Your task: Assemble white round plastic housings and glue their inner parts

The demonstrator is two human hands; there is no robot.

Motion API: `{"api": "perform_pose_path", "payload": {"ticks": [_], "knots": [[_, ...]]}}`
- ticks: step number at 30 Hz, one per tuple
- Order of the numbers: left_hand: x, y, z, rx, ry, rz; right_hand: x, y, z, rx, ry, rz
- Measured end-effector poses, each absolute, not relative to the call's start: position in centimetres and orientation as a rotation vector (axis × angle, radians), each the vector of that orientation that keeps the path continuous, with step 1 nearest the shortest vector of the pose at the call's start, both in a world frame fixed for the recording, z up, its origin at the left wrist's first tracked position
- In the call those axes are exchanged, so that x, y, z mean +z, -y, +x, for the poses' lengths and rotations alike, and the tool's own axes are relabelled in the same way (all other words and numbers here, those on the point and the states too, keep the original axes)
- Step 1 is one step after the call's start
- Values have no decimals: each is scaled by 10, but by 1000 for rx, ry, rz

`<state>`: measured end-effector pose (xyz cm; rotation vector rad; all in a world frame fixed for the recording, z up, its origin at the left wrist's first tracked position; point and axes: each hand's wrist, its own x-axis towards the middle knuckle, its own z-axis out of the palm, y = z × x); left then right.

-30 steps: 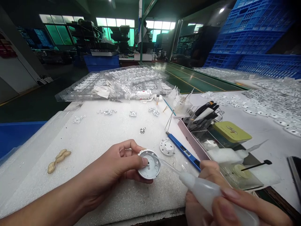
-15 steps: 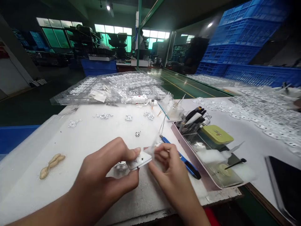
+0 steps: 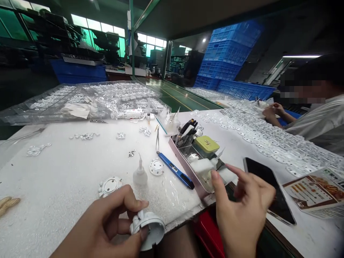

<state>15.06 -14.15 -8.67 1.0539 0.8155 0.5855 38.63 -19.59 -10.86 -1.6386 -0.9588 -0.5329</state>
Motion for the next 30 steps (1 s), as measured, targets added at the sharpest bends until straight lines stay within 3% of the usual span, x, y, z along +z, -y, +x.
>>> {"api": "perform_pose_path", "payload": {"ticks": [5, 10, 16, 25, 30], "knots": [[-90, 147, 164, 603, -858, 1005, -102, 197, 417, -413, 1160, -1736], [-100, 136, 157, 531, -765, 1065, -83, 202, 416, -391, 969, -1645], [-87, 130, 154, 481, -843, 971, -64, 193, 392, -398, 707, -1143], [-76, 127, 152, 456, -794, 783, -96, 196, 334, 201, 1232, -861], [-74, 130, 154, 485, -738, 714, -107, 193, 332, 323, 1300, -878]]}}
